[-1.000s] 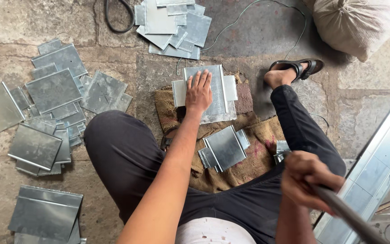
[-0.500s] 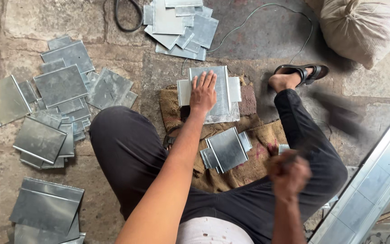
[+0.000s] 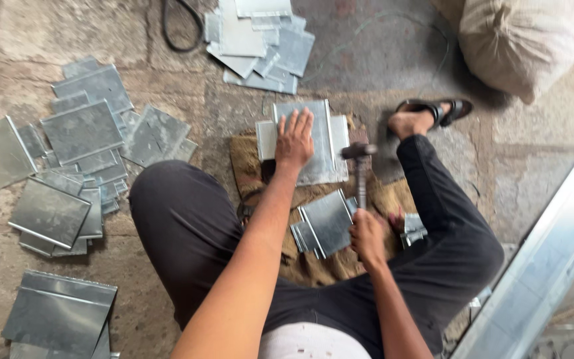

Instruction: The person is hammering several metal sheets one by one on a block of wood, by hand, using a hammer.

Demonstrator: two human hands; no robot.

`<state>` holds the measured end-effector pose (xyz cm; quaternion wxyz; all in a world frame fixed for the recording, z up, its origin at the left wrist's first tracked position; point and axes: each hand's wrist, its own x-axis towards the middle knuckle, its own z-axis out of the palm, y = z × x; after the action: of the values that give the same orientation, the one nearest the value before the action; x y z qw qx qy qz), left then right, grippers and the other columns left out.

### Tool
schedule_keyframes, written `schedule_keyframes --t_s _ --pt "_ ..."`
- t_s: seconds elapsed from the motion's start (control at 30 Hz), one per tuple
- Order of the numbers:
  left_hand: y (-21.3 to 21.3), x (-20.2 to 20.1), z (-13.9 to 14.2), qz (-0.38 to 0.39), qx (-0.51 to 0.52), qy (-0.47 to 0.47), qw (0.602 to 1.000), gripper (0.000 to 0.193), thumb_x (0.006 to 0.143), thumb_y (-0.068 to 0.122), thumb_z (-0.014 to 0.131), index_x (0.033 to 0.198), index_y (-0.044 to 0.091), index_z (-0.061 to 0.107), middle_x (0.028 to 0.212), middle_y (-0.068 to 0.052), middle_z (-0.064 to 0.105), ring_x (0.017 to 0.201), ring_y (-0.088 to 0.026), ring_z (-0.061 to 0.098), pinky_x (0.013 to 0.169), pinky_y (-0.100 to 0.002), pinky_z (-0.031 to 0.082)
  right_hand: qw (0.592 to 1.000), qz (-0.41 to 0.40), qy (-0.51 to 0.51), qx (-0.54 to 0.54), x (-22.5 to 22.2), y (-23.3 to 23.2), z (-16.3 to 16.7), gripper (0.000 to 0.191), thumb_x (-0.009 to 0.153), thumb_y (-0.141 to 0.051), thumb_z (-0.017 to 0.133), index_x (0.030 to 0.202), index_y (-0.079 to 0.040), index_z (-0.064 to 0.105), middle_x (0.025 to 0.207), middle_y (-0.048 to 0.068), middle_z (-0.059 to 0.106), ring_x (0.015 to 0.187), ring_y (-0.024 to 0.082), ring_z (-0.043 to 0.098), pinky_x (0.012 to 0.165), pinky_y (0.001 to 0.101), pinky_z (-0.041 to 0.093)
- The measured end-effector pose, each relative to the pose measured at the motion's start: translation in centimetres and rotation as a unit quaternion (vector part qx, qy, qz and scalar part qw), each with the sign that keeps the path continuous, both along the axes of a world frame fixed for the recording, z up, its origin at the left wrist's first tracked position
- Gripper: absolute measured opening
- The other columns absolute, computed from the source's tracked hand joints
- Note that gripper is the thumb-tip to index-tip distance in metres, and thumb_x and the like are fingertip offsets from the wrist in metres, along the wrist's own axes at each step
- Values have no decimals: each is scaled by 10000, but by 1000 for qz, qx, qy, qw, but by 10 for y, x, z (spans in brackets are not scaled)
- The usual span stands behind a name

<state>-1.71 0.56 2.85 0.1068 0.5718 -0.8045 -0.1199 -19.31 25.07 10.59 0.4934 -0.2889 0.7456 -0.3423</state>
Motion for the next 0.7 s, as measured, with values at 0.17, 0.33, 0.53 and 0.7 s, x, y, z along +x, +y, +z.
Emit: schedule_keyframes --t_s 0.17,0.33,0.53,0.7 --pt "-1 0 -1 -4 29 -16 999 609 1020 269 464 1603 188 310 1689 1 284 1551 -223 276 1285 -488 146 963 -91 11 -252 -20 -2 105 464 1063 -520 370 940 -102 529 596 2 480 392 102 421 315 274 352" --pt "0 0 -5 -11 21 -8 1000 603 1021 278 459 1598 193 308 1682 -7 283 1547 -234 267 1279 -491 138 788 -93 -110 -599 -54 -7 114 627 998 -710 422 1028 -101 568 549 13 450 403 72 397 356 253 329" --pt "4 0 0 -2 22 4 1000 609 1020 261 468 1606 185 323 1685 3 304 1549 -223 284 1292 -480 140 936 70 206 -276 -4 -5 1 513 1049 -577 412 852 -123 545 619 -14 474 496 93 431 429 271 361" --pt "9 1 1 2 17 -1 1000 622 1025 244 484 1622 179 321 1703 2 306 1563 -235 292 1303 -485 141 1000 19 4 -4 10 -15 31 407 1033 -474 435 836 -136 547 638 -11 476 487 112 402 406 297 328"
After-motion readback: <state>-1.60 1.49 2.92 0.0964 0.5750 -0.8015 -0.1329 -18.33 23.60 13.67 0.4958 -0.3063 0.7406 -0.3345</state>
